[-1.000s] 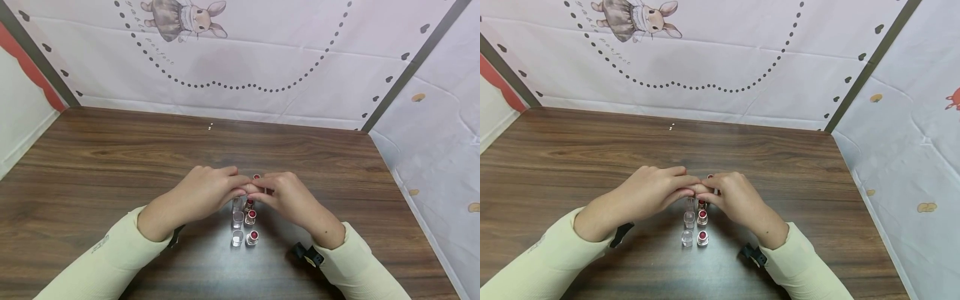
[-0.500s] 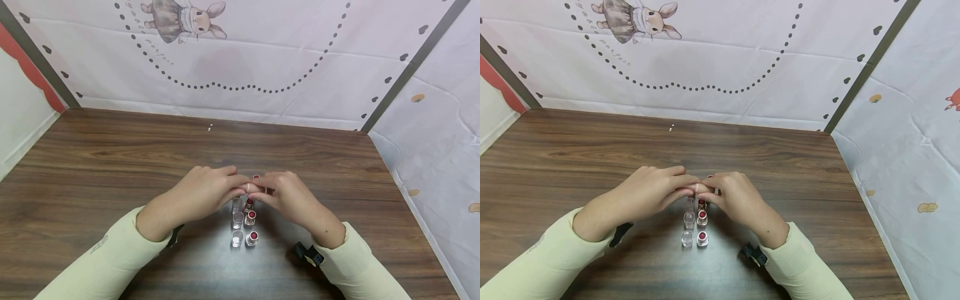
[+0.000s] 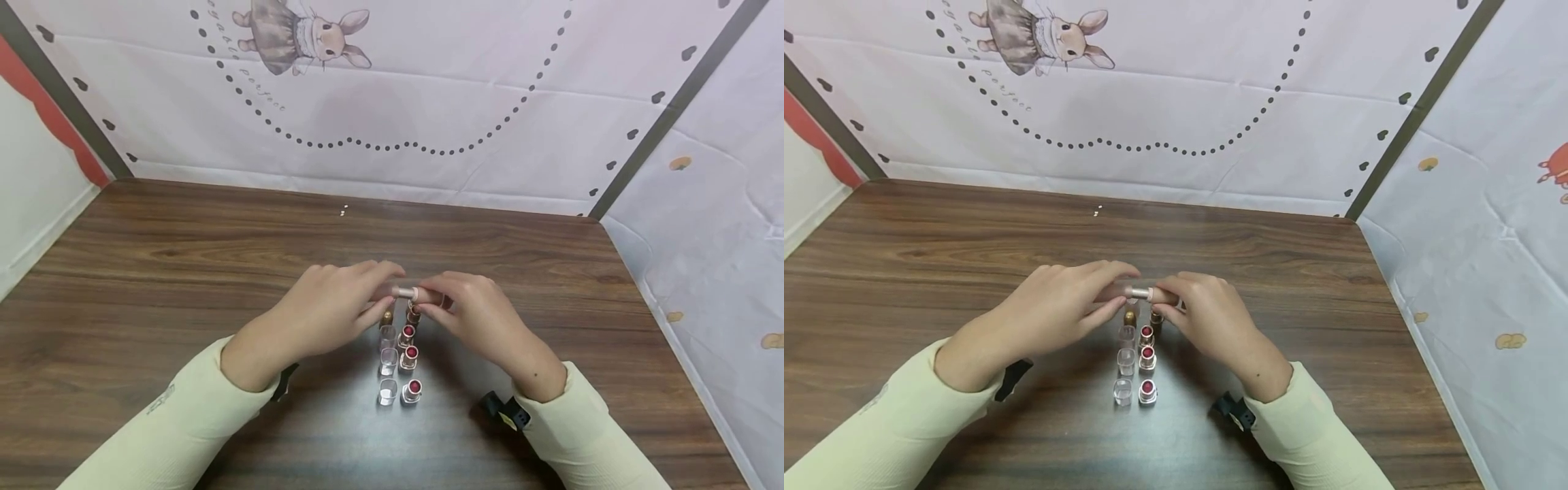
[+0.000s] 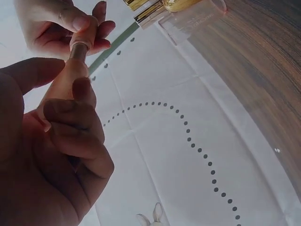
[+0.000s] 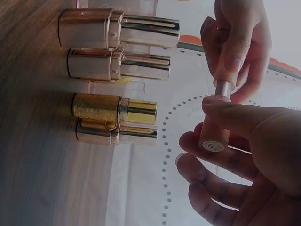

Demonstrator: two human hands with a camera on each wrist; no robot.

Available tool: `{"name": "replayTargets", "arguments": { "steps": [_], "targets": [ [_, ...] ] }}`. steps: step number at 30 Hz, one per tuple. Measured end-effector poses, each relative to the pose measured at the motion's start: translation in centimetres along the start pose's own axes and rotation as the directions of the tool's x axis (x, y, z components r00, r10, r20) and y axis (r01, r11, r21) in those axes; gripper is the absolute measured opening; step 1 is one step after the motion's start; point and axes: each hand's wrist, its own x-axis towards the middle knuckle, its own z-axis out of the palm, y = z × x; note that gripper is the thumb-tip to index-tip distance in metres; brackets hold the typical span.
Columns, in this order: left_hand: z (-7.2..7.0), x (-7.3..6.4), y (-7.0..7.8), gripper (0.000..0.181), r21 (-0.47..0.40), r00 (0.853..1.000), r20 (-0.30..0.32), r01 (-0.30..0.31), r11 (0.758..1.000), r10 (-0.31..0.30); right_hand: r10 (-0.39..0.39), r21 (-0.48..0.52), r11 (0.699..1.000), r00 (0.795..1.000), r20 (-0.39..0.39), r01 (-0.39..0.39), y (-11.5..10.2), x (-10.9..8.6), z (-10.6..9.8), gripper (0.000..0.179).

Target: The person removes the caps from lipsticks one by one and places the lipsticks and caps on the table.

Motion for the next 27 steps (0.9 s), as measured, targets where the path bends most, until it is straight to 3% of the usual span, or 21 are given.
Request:
{"name": "replayTargets", "arguments": {
  "steps": [7, 14, 21, 27],
  "targets": [
    [0.4, 0.1, -0.5, 0.037, -0.022, 0.997, 0.008, 0.072, 0.997, -0.072, 0.034, 0.004, 0.999, 0.999, 0.010, -0.034, 0.7, 0.2, 0.6, 0.018],
    [0.4, 0.5, -1.4, 0.030, 0.027, 0.997, -0.008, 0.077, 0.997, -0.077, 0.070, -0.027, 0.997, 0.997, -0.028, -0.071, 1.8, 0.1, 1.1, 0.023],
    [0.8, 1.0, -2.1, 0.026, 0.036, 0.996, 0.008, 0.091, 0.995, -0.092, 0.177, 0.026, 0.984, 0.982, -0.072, -0.176, 2.6, 0.2, 1.5, 0.017],
    [1.5, 1.7, -3.1, 0.021, 0.043, 0.994, 0.041, 0.096, 0.994, -0.098, 0.220, 0.054, 0.975, 0.975, -0.039, -0.218, 3.5, 0.4, 2.0, 0.018]
  ]
}}
